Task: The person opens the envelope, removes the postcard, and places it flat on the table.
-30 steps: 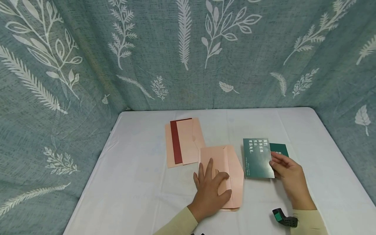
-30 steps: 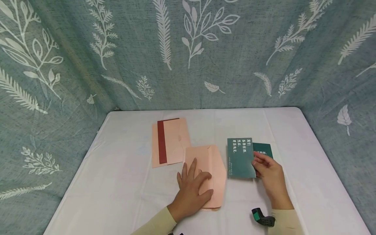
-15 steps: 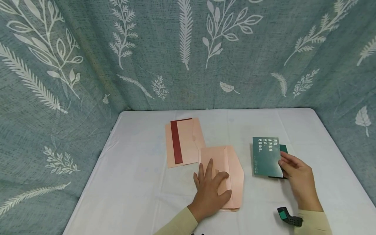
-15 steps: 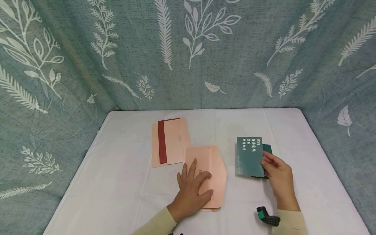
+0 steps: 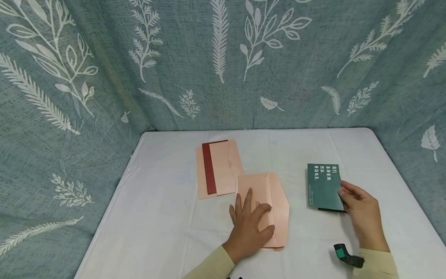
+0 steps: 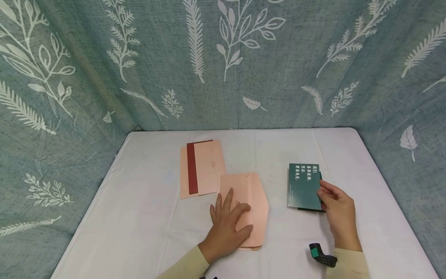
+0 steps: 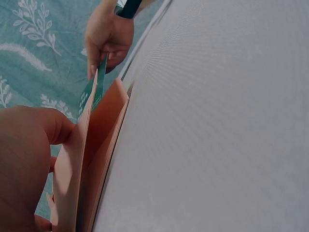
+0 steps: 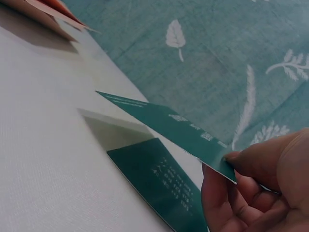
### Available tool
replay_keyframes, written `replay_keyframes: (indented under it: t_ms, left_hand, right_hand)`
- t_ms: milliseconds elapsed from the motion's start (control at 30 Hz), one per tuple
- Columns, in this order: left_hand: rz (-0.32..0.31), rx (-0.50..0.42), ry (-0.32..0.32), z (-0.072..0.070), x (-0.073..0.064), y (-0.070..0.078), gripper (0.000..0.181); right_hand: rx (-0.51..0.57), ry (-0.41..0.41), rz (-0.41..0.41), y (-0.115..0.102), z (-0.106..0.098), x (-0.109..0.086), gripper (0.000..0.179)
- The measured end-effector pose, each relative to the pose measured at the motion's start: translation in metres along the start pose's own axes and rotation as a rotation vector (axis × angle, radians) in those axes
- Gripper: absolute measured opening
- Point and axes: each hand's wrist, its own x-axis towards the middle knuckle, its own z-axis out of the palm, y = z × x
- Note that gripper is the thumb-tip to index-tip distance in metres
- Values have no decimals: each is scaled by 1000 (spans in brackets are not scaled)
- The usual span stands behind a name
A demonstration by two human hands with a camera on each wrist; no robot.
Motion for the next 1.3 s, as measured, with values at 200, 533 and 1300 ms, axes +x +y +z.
replay_keyframes:
  t_ms: [200, 533, 1300]
  left_hand:
    - [-5, 1, -2, 0, 0, 0, 35]
    - [-14, -6, -3, 0, 0, -1, 34]
    - [-30, -19, -20, -2, 0, 0, 35]
  right_hand:
    - [3, 2, 36, 2, -4, 2, 45]
    - [-44, 34, 29, 3, -6, 3, 45]
    - [-79, 168, -35, -1, 3, -5, 49]
